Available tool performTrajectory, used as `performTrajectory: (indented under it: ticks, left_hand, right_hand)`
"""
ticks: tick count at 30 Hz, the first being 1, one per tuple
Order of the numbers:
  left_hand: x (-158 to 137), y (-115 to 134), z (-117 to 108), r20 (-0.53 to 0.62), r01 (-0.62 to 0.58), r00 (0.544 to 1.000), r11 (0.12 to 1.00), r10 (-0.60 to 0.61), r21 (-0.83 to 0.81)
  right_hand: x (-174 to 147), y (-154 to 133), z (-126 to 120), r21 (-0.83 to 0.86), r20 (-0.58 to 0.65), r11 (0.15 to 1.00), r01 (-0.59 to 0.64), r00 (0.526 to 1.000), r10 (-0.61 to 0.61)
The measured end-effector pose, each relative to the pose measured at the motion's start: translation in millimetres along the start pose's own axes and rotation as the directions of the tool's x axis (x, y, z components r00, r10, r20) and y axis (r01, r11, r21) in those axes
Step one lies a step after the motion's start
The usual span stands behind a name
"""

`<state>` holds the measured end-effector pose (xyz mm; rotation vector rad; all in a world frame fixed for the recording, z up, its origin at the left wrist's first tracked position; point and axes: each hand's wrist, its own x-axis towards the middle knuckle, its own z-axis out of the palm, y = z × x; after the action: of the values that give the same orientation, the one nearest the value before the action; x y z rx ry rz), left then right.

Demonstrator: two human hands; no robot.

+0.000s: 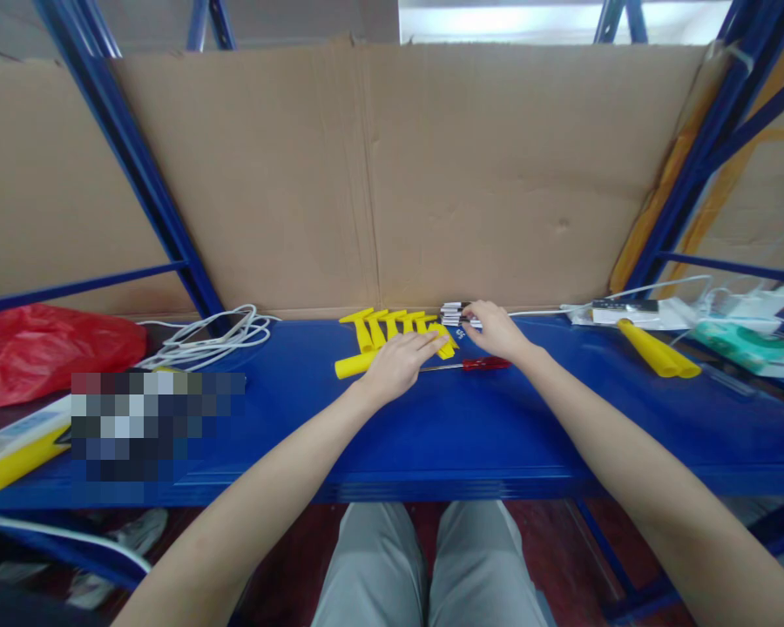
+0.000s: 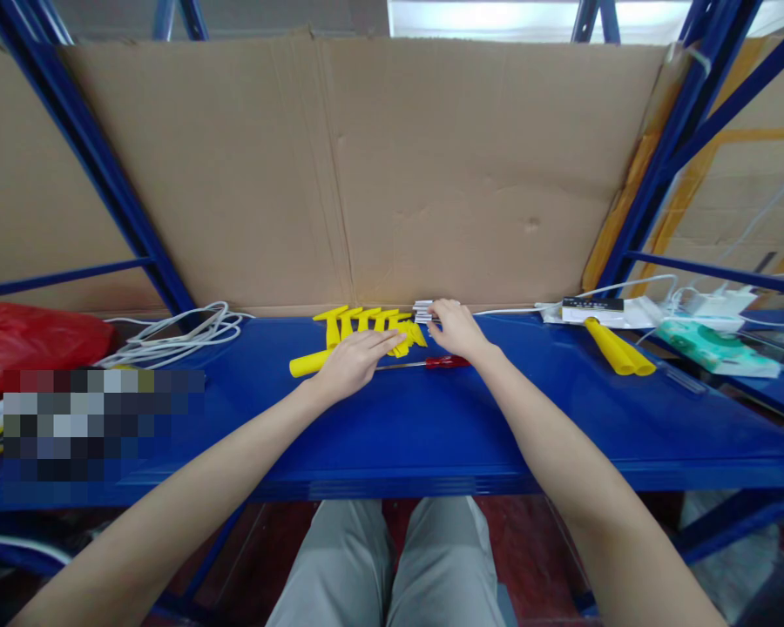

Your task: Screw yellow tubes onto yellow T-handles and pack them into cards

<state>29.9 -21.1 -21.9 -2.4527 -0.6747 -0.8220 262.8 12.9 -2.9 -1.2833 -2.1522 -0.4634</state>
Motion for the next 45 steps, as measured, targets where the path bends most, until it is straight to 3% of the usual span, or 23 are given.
performTrajectory:
  ticks: [4, 8, 30, 45]
  left_hand:
    - [0.7, 0.0, -1.2, -0.006, -0.027, 1.0, 0.999, 0.027, -0.025]
    - [0.9, 1.4, -1.6, -0.017, -0.05, 0.999, 0.998, 0.05, -0.038]
    - [0.7, 0.2, -5.8, 0.079, 0.057, 0.995, 0.998, -0.053, -0.042]
    - [2.3, -1.6, -10.0, 0.117, 0.225, 0.968, 0.974, -0.221, -0.016]
  right_hand:
    - [1.7, -24.9, 6.0, 0.101, 0.017, 0.96, 0.26, 0.965, -0.262]
    - [2.8, -32.0, 8.2, 0.141, 0.04, 0.935, 0.326, 0.942, -0.335]
    - [3.1, -33.4, 0.1, 0.141, 0.216, 0.966, 0.215, 0.946, -0.242]
    - [1.8, -16.1, 4.5, 0.327, 0.069, 0.935, 0.136, 0.983, -0.168]
